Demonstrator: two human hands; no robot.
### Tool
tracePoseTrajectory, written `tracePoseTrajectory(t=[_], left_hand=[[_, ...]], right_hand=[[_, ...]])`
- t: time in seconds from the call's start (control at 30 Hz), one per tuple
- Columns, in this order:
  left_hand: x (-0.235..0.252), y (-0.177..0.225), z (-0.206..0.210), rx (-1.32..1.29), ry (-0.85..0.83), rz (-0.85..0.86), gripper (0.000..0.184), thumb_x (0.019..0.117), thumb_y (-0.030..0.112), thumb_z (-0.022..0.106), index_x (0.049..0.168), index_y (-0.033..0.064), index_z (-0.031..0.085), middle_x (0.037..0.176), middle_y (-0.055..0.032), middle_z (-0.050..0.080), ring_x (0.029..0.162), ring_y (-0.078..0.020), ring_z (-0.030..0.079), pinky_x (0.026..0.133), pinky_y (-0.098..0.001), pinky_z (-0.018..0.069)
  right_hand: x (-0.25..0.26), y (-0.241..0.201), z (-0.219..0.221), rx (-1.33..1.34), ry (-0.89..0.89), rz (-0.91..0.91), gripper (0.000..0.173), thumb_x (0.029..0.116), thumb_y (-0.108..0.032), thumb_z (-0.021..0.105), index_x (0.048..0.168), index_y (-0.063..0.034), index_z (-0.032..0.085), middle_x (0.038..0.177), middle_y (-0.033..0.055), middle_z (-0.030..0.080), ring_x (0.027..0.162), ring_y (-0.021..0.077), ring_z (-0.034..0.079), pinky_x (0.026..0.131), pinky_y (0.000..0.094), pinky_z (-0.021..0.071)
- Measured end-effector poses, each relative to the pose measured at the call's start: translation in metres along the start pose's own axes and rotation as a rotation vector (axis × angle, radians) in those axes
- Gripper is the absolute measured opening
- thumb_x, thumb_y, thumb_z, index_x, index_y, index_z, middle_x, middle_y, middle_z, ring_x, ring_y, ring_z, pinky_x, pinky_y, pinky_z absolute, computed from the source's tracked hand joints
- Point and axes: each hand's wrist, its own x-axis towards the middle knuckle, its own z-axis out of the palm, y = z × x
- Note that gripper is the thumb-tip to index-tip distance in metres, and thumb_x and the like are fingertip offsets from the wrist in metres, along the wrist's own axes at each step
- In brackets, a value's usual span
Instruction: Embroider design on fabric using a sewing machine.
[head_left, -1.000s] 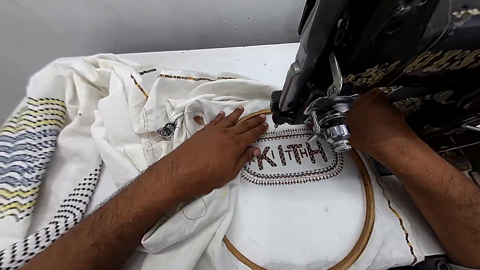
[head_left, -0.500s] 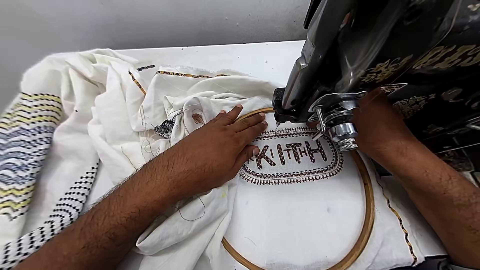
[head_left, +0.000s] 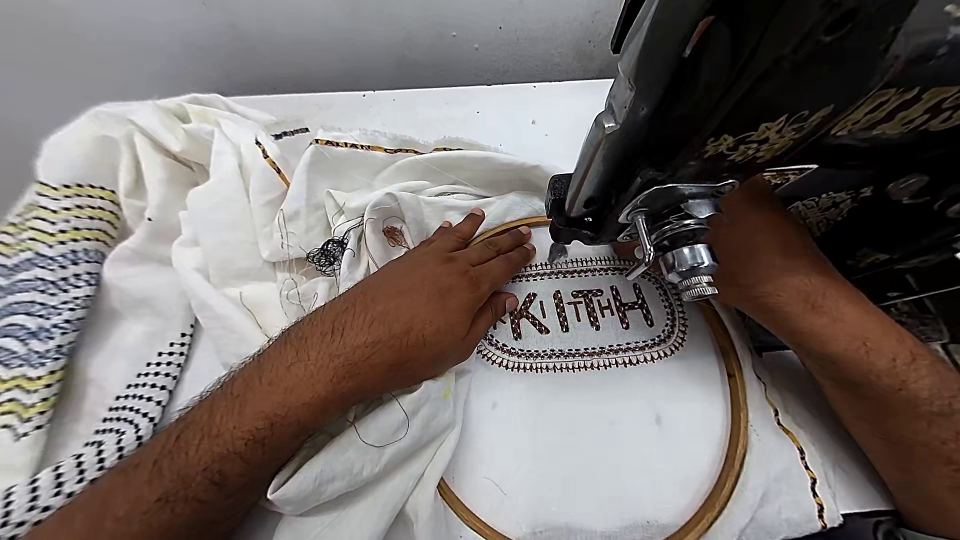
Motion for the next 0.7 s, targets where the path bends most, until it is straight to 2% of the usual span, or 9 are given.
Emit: tracePoseTrajectory(t=[0.17, 0.47, 0.6, 0.7], left_hand=[[0.001, -0.001, 0.000, 0.003, 0.010, 0.004, 0.052, 0.1095, 0.037, 0.035, 0.152, 0.0116, 0.053, 0.160, -0.0037, 0.047, 0.150, -0.0346, 0.038, 0.122, -0.0557, 0.0313], [0.001, 0.000, -0.001, -0.005, 0.004, -0.013, 0.052, 0.1097, 0.036, 0.037, 0.152, 0.0110, 0.053, 0.160, -0.0037, 0.047, 0.151, -0.0353, 0.037, 0.122, -0.0553, 0.0302], [0.000, 0.000, -0.001, -0.001, 0.005, -0.007, 0.052, 0.1095, 0.036, 0.036, 0.152, 0.0113, 0.052, 0.160, -0.0038, 0.047, 0.151, -0.0344, 0.037, 0.122, -0.0545, 0.0306], [-0.001, -0.002, -0.001, 0.012, -0.006, -0.005, 0.052, 0.1095, 0.036, 0.035, 0.153, 0.0123, 0.052, 0.160, -0.0027, 0.047, 0.151, -0.0337, 0.037, 0.122, -0.0534, 0.0311]], right_hand=[[-0.002, -0.003, 0.000, 0.006, 0.015, 0.020, 0.022, 0.0902, -0.018, 0.074, 0.076, -0.0064, 0.062, 0.069, 0.0048, 0.055, 0.067, 0.0164, 0.054, 0.061, 0.0383, 0.0413], [0.001, 0.006, 0.008, 0.023, 0.072, -0.039, 0.026, 0.0901, -0.028, 0.072, 0.077, -0.0069, 0.064, 0.070, 0.0034, 0.056, 0.068, 0.0146, 0.055, 0.062, 0.0378, 0.0424], [0.000, 0.003, 0.004, 0.031, 0.030, -0.018, 0.025, 0.0911, -0.024, 0.073, 0.077, -0.0063, 0.063, 0.071, 0.0044, 0.056, 0.069, 0.0159, 0.054, 0.063, 0.0389, 0.0418], [0.002, 0.008, 0.008, 0.021, 0.049, -0.048, 0.024, 0.0888, -0.027, 0.073, 0.076, -0.0095, 0.064, 0.068, 0.0014, 0.056, 0.066, 0.0135, 0.055, 0.060, 0.0368, 0.0428]])
